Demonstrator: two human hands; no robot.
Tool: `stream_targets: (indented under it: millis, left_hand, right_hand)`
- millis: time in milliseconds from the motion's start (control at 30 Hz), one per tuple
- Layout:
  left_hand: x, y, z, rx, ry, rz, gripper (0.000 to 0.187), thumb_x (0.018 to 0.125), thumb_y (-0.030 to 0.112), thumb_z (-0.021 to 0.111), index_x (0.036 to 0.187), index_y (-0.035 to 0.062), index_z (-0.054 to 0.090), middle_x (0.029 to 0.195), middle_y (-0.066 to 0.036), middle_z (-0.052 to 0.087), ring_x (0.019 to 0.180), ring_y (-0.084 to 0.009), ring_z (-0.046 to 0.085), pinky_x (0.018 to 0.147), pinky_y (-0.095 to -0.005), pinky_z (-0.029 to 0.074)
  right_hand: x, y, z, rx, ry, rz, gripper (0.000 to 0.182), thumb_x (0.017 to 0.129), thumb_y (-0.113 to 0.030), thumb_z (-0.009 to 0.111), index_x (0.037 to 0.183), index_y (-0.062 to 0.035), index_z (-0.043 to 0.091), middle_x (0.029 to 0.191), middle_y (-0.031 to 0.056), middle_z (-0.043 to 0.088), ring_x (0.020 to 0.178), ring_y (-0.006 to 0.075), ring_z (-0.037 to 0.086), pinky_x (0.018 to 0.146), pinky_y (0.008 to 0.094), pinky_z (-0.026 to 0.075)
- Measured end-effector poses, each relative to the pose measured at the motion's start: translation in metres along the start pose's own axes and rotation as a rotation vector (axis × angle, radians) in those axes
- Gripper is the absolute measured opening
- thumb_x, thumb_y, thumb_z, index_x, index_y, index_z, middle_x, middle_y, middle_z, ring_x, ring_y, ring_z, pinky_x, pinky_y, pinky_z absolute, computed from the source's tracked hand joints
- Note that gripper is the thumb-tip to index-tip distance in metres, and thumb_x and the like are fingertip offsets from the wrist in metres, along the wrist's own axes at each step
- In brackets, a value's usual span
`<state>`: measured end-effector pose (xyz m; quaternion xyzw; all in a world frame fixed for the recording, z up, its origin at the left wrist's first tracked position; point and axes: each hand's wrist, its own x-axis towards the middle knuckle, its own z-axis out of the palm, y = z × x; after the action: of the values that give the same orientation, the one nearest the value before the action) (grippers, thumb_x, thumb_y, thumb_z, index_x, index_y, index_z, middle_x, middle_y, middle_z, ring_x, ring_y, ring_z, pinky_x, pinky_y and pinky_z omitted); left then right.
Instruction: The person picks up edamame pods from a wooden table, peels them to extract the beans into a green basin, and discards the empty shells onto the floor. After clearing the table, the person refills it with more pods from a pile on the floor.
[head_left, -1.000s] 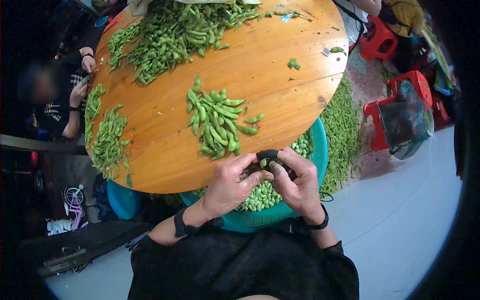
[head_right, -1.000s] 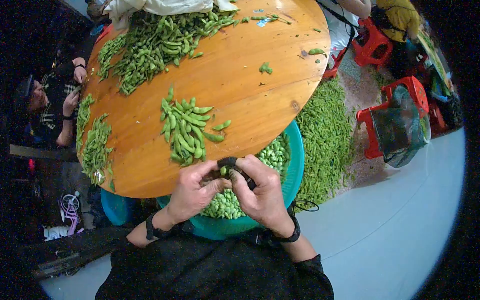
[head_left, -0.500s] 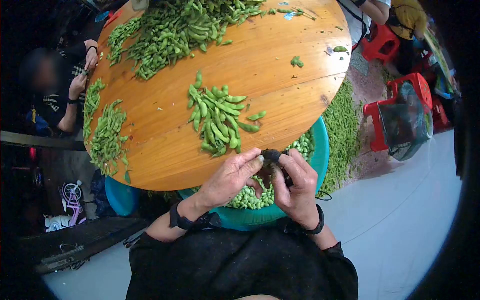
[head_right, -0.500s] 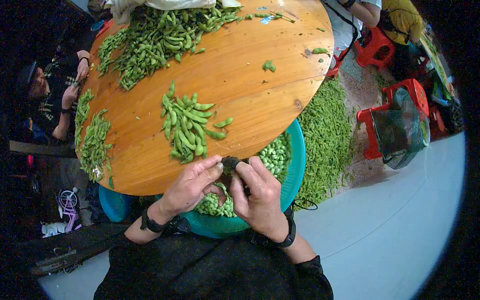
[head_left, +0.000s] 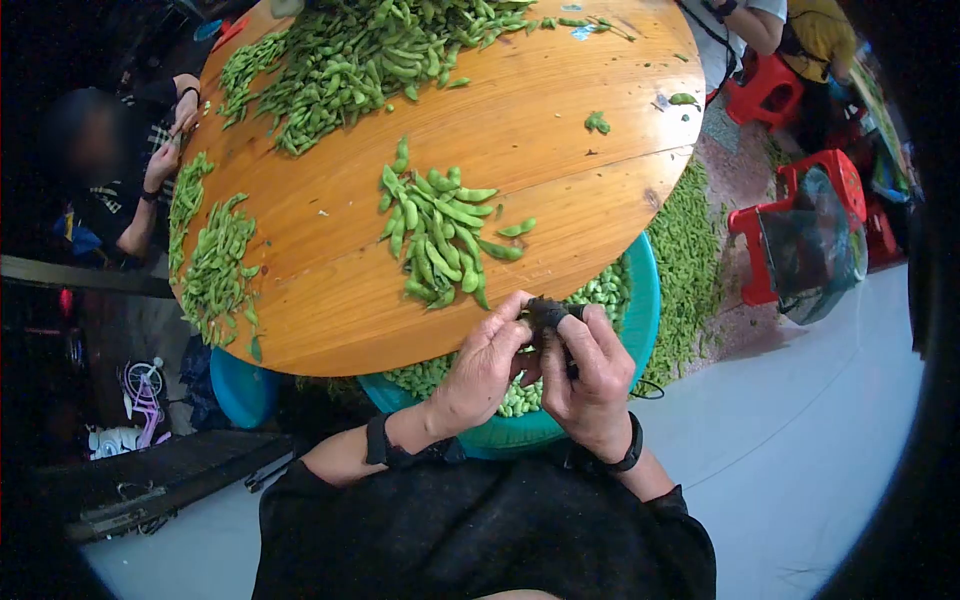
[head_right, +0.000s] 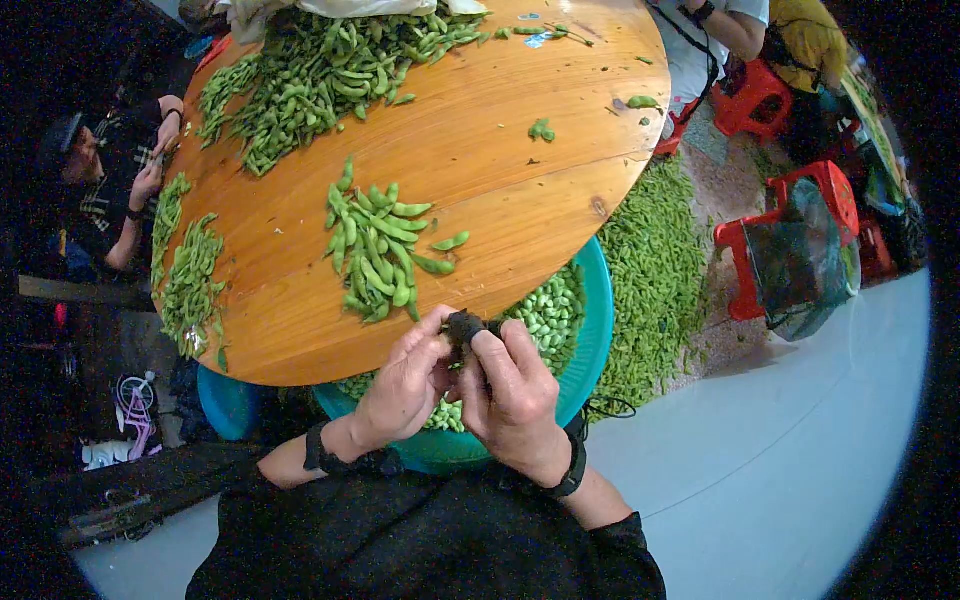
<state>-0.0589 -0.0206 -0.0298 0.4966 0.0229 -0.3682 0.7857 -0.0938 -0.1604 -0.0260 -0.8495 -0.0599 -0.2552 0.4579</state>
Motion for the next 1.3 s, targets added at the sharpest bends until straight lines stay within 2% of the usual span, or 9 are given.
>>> stream_targets:
  millis: [100,267,467,567,667,733,867,1067,1300]
  left_hand:
    - [-0.001,0.006,0.007,-0.136,0.032,-0.021,0.02,0.099,0.019,0.044,0.117,0.0106,0.048,0.099,0.001,0.055,0.086,-0.0083,0.054,0.067,-0.024,0.045]
    - [-0.002,0.008,0.002,-0.231,-0.012,-0.023,0.016,0.097,0.018,0.046,0.111,0.0122,0.049,0.1,0.0,0.056,0.086,-0.0099,0.056,0.066,-0.0237,0.045]
    - [0.0,0.002,0.0,-0.298,0.05,0.003,0.014,0.096,0.015,0.049,0.109,0.0107,0.049,0.093,-0.002,0.057,0.074,-0.0089,0.055,0.056,-0.0255,0.042]
    - [-0.002,0.005,-0.007,-0.266,-0.118,0.032,0.015,0.096,0.01,0.051,0.111,0.0082,0.05,0.092,-0.002,0.06,0.075,-0.0099,0.06,0.06,-0.0262,0.048]
    - [-0.01,0.023,0.0,0.362,-0.017,-0.072,0.013,0.092,0.005,0.059,0.105,0.0035,0.059,0.089,-0.006,0.065,0.074,-0.017,0.064,0.065,-0.0302,0.052]
    - [-0.014,0.021,-0.01,1.144,-0.148,0.723,0.009,0.084,0.002,0.068,0.093,-0.0008,0.066,0.084,-0.01,0.066,0.071,-0.0257,0.063,0.067,-0.0348,0.054]
    - [-0.016,0.052,-0.02,1.539,0.324,0.908,0.016,0.076,0.002,0.072,0.091,-0.0028,0.067,0.082,-0.012,0.061,0.077,-0.0301,0.059,0.069,-0.0407,0.049]
    - [0.001,0.049,-0.023,1.567,0.503,0.767,0.019,0.074,0.003,0.074,0.09,-0.003,0.065,0.083,-0.014,0.054,0.083,-0.0319,0.056,0.071,-0.0405,0.048]
    - [-0.006,0.051,-0.025,1.29,0.542,0.624,0.02,0.079,0.002,0.075,0.095,0.0011,0.062,0.089,-0.009,0.065,0.074,-0.0167,0.063,0.063,-0.0301,0.049]
  right_hand:
    - [0.003,0.006,-0.002,0.042,-0.012,0.002,0.023,0.077,0.01,0.063,0.098,0.0023,0.062,0.074,0.0102,0.048,0.057,0.0211,0.051,0.049,0.0316,0.041]
    - [0.005,0.004,-0.01,0.6,-0.092,0.535,0.026,0.081,0.006,0.061,0.107,0.0013,0.067,0.07,0.0075,0.051,0.061,0.0151,0.053,0.05,0.0285,0.037]
    - [0.007,0.007,-0.006,0.234,-0.05,0.037,0.018,0.087,0.005,0.057,0.102,0.0024,0.065,0.072,0.0031,0.053,0.055,0.0086,0.051,0.049,0.0247,0.038]
    - [0.005,0.008,-0.016,0.632,-0.117,0.575,0.016,0.091,0.003,0.056,0.104,0.0028,0.065,0.074,-0.0005,0.053,0.053,0.0046,0.048,0.046,0.0214,0.035]
    - [0.004,0.018,-0.039,0.651,-0.005,0.658,0.018,0.094,-0.001,0.055,0.108,0.0018,0.066,0.075,-0.0035,0.053,0.055,0.0023,0.046,0.047,0.0201,0.033]
    - [-0.002,0.039,-0.066,0.42,0.083,0.583,0.018,0.095,-0.002,0.055,0.109,0.0016,0.066,0.075,-0.0044,0.053,0.055,0.0016,0.043,0.047,0.0194,0.031]
    - [-0.005,0.067,-0.123,-0.005,0.301,0.524,0.018,0.095,-0.002,0.055,0.109,0.0021,0.065,0.078,-0.003,0.054,0.062,0.0037,0.046,0.053,0.0199,0.034]
    - [-0.026,0.115,-0.15,-0.82,0.118,0.276,0.022,0.09,0.002,0.056,0.11,0.0069,0.06,0.09,0.018,0.063,0.078,0.0226,0.063,0.072,0.0346,0.05]
    - [0.004,0.052,-0.081,-0.065,0.051,0.397,0.022,0.087,0.003,0.055,0.106,0.0039,0.066,0.077,0.0088,0.064,0.07,0.0134,0.059,0.065,0.028,0.049]
